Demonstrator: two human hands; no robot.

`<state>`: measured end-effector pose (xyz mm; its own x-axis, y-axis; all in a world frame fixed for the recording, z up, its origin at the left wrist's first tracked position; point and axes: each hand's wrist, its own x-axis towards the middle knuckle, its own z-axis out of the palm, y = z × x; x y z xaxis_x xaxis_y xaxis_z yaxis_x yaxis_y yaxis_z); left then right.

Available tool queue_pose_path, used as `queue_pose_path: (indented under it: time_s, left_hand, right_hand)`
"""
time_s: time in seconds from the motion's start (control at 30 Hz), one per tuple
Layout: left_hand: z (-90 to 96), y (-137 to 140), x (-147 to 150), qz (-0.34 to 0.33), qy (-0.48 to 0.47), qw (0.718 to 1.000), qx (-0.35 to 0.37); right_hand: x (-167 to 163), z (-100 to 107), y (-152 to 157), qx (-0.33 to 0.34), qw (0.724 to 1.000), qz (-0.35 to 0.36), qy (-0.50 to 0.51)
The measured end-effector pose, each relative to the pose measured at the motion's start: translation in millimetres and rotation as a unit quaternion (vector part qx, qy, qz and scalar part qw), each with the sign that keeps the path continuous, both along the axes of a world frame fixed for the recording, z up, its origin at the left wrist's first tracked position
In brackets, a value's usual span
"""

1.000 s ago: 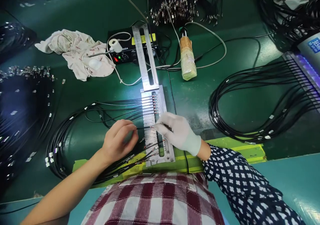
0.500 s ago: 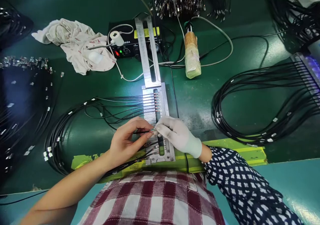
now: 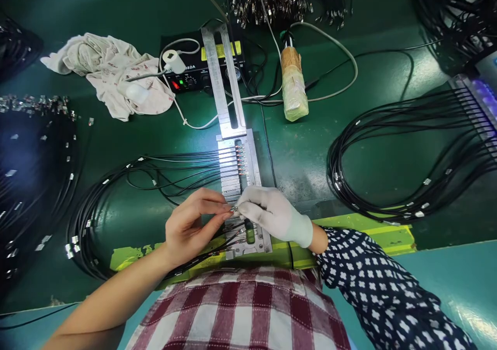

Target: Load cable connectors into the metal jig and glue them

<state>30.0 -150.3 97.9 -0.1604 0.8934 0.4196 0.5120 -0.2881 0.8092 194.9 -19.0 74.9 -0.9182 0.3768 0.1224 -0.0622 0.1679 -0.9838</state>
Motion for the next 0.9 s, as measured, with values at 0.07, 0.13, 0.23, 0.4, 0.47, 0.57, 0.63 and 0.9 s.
queue_pose_path:
  time_s: [0.07, 0.13, 0.23, 0.4, 0.47, 0.57, 0.63, 0.9]
  left_hand:
    - [1.9, 1.1, 0.3, -0.008, -0.003, 1.0, -0.008]
    - [4.4, 2.8, 1.2, -0.02, -0.008, 0.999, -0.024]
    - [7.8, 4.6, 3.4, -0.029, -0.012, 0.998, -0.046]
    - [8.9, 3.6, 6.6, -0.02, -0.037, 0.997, -0.072]
    - [8.2, 2.9, 6.8, -0.014, -0.064, 0.994, -0.091]
    - [7.1, 2.8, 5.8, -0.001, -0.11, 0.984, -0.138]
    - [6.3, 3.0, 4.4, 0.003, -0.139, 0.975, -0.172]
    - [2.8, 3.9, -2.3, -0.002, -0.233, 0.937, -0.261]
  right_hand:
    - [0.3, -1.1, 0.2, 0.04, 0.999, -0.001, 0.026]
    - [0.2, -1.3, 0.4, 0.08, 0.996, 0.001, 0.048]
    - [-0.7, -0.8, 0.7, 0.125, 0.99, 0.005, 0.059]
    - [-2.2, 0.1, 0.1, 0.158, 0.986, 0.013, 0.051]
    - [-2.2, 1.2, -0.5, 0.138, 0.99, 0.018, 0.027]
    - [-2.0, 4.2, -1.3, 0.081, 0.996, 0.022, -0.027]
    - [-2.4, 6.2, -1.6, 0.047, 0.997, 0.025, -0.051]
    - [-4.6, 9.6, -1.8, -0.028, 0.995, 0.031, -0.091]
